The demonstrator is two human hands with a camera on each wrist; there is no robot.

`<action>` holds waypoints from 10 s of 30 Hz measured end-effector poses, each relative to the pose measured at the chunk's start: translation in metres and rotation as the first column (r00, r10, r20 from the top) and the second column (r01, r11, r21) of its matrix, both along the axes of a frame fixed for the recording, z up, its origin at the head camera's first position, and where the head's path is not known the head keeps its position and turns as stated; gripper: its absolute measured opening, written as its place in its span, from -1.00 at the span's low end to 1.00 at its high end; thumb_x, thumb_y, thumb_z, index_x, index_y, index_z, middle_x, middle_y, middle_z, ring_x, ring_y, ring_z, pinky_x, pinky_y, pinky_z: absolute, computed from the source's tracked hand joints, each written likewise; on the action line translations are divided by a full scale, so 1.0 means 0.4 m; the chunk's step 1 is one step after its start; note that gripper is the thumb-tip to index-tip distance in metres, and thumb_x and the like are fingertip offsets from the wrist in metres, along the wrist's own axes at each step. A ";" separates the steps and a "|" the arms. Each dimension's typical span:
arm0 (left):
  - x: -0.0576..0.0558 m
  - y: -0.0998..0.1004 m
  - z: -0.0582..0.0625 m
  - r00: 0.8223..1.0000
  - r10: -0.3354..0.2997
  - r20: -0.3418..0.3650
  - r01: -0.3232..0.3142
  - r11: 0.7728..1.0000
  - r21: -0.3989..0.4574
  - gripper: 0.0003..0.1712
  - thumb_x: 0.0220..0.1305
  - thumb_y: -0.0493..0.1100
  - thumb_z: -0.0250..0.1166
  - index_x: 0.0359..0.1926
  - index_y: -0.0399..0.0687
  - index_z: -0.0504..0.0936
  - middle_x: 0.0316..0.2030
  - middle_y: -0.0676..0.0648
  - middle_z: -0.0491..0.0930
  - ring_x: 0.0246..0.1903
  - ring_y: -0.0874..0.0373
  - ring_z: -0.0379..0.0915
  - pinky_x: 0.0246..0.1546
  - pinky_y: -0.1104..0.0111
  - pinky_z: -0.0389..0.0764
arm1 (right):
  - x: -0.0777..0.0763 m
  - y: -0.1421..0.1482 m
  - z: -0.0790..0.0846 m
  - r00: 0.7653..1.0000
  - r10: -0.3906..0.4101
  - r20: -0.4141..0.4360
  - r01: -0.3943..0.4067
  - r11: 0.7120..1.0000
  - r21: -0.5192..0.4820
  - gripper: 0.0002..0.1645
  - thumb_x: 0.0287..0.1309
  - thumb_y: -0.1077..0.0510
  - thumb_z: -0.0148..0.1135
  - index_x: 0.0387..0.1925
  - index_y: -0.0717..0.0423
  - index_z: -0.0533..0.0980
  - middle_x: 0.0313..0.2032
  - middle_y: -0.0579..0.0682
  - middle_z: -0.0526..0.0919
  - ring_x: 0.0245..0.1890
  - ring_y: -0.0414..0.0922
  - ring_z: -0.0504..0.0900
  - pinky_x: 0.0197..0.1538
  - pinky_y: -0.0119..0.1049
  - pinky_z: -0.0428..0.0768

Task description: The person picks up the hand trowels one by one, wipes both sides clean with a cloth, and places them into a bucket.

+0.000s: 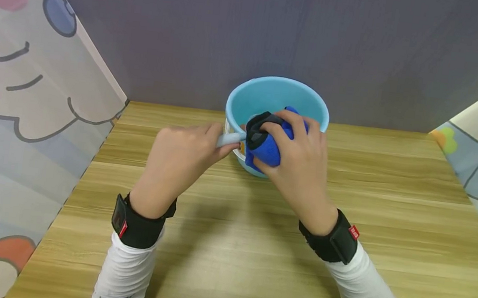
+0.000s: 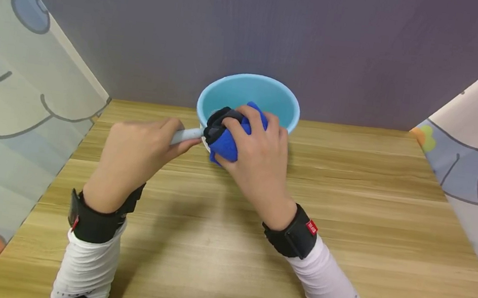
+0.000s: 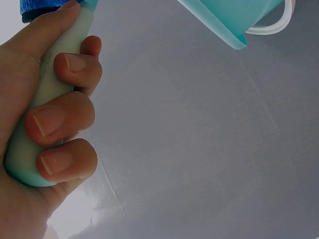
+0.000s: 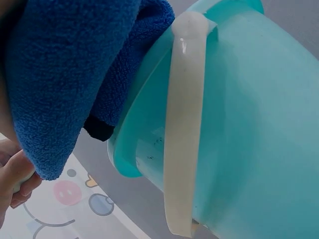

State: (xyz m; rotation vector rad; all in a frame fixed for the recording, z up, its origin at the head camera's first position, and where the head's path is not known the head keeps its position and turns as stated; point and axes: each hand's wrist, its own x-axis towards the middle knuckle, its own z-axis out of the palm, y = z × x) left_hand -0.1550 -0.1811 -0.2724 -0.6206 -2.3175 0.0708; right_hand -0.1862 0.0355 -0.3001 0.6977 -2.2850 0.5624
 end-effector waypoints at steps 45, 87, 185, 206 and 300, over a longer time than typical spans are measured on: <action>0.009 -0.023 0.009 0.999 0.052 0.005 -0.052 0.998 0.028 -0.43 0.37 0.19 0.31 -0.54 -0.15 0.42 -0.72 0.07 0.12 -0.77 0.22 -0.07 -0.72 0.38 -0.08 | -0.021 0.043 0.019 0.995 -0.050 0.084 0.055 0.996 -0.065 -0.37 -0.07 0.05 0.63 0.06 0.10 0.59 0.24 0.22 0.52 0.16 0.29 0.45 0.21 0.28 0.47; -0.006 -0.049 0.003 0.987 0.114 0.110 -0.129 0.980 0.150 -0.63 0.39 0.07 0.33 -0.25 -0.08 0.40 -0.73 0.03 0.18 -0.77 0.11 0.03 -0.73 0.33 -0.04 | -0.010 0.087 0.049 0.999 -0.036 -0.011 0.033 0.976 -0.217 -0.53 0.02 0.12 0.54 -0.06 0.23 0.59 0.12 0.31 0.55 0.14 0.29 0.45 0.20 0.27 0.52; 0.015 -0.002 0.017 0.986 -0.155 -0.063 0.160 0.984 0.076 -0.76 0.33 0.06 0.39 -0.22 0.02 0.61 -0.59 0.03 0.55 -0.68 0.17 0.33 -0.62 0.37 0.19 | 0.003 0.011 0.004 0.918 0.284 -0.276 -0.322 0.941 -0.101 -0.39 0.49 -0.31 -0.07 0.11 0.10 0.51 -0.05 0.22 0.53 0.10 0.26 0.40 0.22 0.19 0.41; 0.016 0.003 0.005 0.982 -0.163 -0.098 0.170 0.983 0.069 -0.71 0.39 0.09 0.33 -0.28 0.00 0.56 -0.65 0.05 0.41 -0.71 0.20 0.24 -0.66 0.36 0.17 | 0.025 -0.016 0.000 0.886 0.233 -0.402 -0.380 0.861 -0.337 -0.69 -0.02 0.23 0.58 -0.34 0.31 0.59 -0.18 0.24 0.73 0.07 0.19 0.71 0.28 -0.11 0.60; 0.026 -0.056 0.031 0.979 -0.077 -0.187 0.123 0.961 0.248 -0.74 0.31 0.07 0.41 -0.22 -0.01 0.74 -0.50 -0.02 0.69 -0.73 0.08 0.34 -0.69 0.32 0.14 | -0.050 0.112 0.051 0.934 0.351 0.070 -0.330 0.921 -0.205 -0.10 -0.12 0.10 0.59 0.34 -0.01 0.46 0.32 0.18 0.42 0.39 0.09 0.40 0.30 0.16 0.47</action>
